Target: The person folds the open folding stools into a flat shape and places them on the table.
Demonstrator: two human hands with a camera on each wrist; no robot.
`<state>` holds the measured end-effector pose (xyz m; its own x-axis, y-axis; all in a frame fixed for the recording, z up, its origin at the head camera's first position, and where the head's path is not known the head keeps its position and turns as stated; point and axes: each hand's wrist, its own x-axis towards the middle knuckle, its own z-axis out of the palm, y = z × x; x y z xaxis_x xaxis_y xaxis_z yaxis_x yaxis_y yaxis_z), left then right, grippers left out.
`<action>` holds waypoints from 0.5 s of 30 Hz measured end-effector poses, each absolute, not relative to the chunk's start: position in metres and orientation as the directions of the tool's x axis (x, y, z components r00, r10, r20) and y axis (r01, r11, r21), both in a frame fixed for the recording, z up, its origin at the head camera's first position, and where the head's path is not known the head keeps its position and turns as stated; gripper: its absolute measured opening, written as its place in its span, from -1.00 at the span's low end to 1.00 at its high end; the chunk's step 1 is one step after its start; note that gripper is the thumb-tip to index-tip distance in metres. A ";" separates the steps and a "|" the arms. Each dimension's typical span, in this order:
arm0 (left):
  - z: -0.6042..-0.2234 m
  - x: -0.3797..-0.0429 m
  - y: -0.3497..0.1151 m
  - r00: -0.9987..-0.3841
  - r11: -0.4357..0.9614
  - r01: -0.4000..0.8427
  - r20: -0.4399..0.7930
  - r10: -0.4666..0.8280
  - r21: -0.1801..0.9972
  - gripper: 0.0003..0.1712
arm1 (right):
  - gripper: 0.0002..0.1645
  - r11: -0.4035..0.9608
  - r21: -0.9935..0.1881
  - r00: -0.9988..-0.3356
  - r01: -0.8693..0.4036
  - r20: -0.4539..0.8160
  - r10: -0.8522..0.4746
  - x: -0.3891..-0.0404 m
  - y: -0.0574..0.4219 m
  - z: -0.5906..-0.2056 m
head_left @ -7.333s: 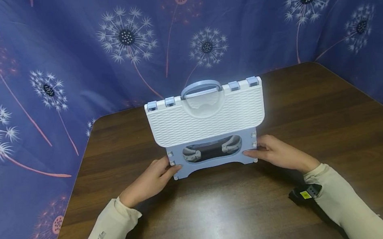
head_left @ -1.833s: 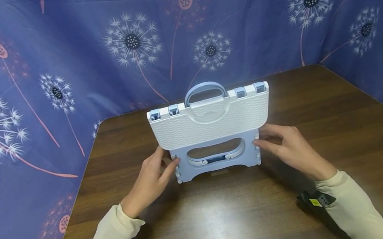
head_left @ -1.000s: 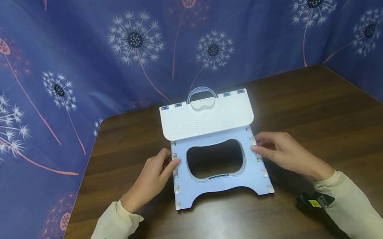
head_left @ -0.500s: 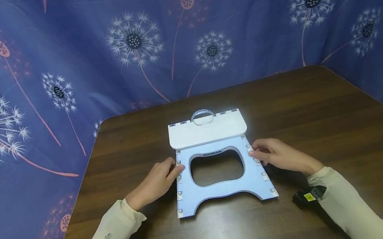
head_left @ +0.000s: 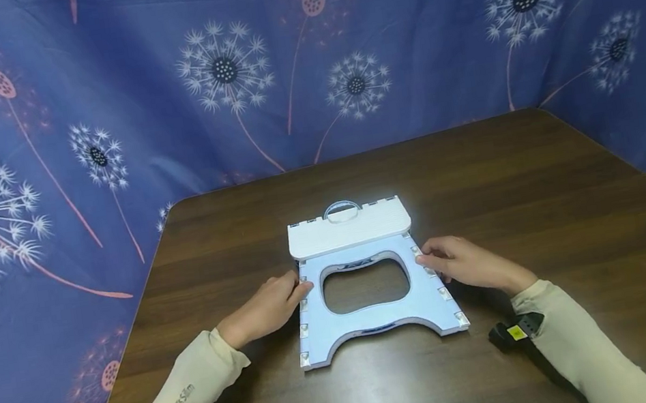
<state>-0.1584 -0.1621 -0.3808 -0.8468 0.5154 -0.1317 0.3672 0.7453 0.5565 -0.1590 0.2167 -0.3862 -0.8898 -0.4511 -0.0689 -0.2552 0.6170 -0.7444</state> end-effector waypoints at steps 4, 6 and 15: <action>-0.384 -0.159 -0.161 -0.842 0.753 0.392 -0.122 0.525 0.529 -0.62 | -0.64 0.619 -0.739 -0.890 -0.266 -0.059 -0.453 -0.158 0.215 -0.385; -0.385 -0.160 -0.160 -0.840 0.754 0.406 -0.114 0.531 0.516 -0.61 | -0.62 0.636 -0.719 -0.896 -0.280 -0.042 -0.442 -0.155 0.216 -0.384; -0.380 -0.154 -0.154 -0.859 0.804 0.477 -0.006 0.513 0.356 -0.63 | -0.64 0.707 -0.620 -0.919 -0.341 0.060 -0.390 -0.141 0.220 -0.373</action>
